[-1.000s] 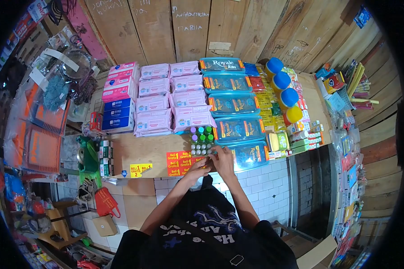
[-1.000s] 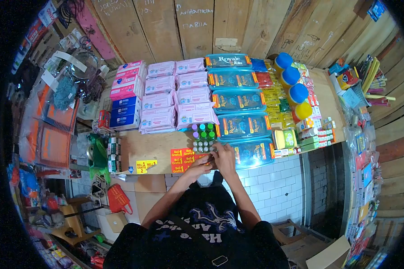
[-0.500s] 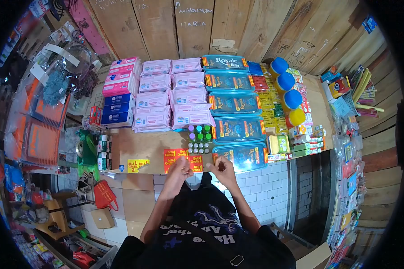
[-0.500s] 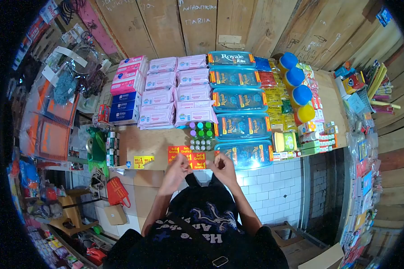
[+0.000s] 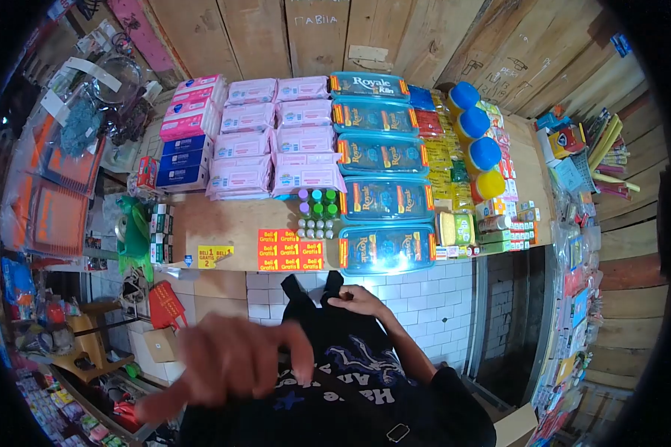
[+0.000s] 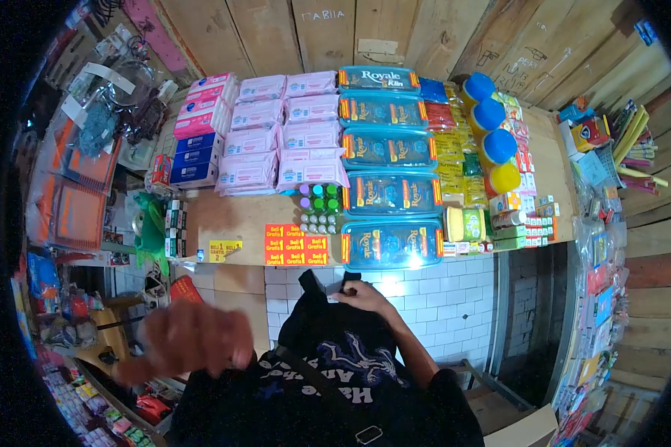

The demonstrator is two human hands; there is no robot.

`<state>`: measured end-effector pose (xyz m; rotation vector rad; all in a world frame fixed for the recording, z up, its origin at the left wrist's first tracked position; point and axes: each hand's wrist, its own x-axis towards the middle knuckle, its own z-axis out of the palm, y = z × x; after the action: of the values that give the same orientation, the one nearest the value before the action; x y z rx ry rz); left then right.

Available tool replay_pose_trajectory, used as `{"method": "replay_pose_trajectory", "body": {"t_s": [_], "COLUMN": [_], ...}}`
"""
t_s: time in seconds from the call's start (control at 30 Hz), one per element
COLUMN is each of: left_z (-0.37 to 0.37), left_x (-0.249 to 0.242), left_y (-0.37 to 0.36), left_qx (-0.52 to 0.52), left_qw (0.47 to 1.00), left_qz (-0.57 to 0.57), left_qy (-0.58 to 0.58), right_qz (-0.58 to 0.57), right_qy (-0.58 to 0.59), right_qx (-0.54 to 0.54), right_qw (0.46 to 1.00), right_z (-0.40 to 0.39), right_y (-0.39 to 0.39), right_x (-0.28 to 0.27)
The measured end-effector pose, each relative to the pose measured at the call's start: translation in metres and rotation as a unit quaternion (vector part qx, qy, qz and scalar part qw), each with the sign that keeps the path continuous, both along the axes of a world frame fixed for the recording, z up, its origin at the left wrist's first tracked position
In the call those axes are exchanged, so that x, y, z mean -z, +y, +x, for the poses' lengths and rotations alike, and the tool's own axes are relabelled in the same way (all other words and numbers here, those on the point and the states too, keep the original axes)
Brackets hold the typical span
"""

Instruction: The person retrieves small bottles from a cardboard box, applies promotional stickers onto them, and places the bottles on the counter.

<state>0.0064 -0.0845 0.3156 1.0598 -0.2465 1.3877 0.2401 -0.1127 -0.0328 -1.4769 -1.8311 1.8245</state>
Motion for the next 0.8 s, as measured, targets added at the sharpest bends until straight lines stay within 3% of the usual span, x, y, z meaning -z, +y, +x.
{"method": "replay_pose_trajectory", "body": {"t_s": [0.13, 0.2, 0.3, 0.4, 0.6, 0.8], "left_z": [0.029, 0.031, 0.029, 0.026, 0.016, 0.027], "left_x": [-0.008, -0.022, -0.049, -0.056, -0.061, -0.058], "left_y": [-0.006, -0.008, -0.014, -0.024, -0.018, -0.016], "left_qx": [-0.074, -0.053, 0.014, 0.023, 0.166, 0.386], "left_qw": [0.953, 0.949, 0.980, 0.981, 0.964, 0.894], "left_qz": [0.238, 0.256, 0.169, 0.151, 0.144, 0.101], "left_qy": [-0.171, -0.176, -0.103, -0.116, -0.153, -0.204], "right_qz": [-0.022, -0.063, -0.106, -0.189, -0.243, -0.216], "right_qy": [-0.135, -0.196, -0.243, -0.292, -0.246, -0.191], "right_qx": [0.043, 0.087, 0.219, 0.306, 0.411, 0.506], "right_qw": [0.990, 0.975, 0.939, 0.886, 0.843, 0.813], "right_z": [0.036, 0.061, 0.091, 0.110, 0.053, -0.029], "right_y": [-0.035, -0.062, -0.129, -0.210, -0.283, -0.287], "right_x": [0.071, 0.117, 0.171, 0.220, 0.205, 0.149]}}
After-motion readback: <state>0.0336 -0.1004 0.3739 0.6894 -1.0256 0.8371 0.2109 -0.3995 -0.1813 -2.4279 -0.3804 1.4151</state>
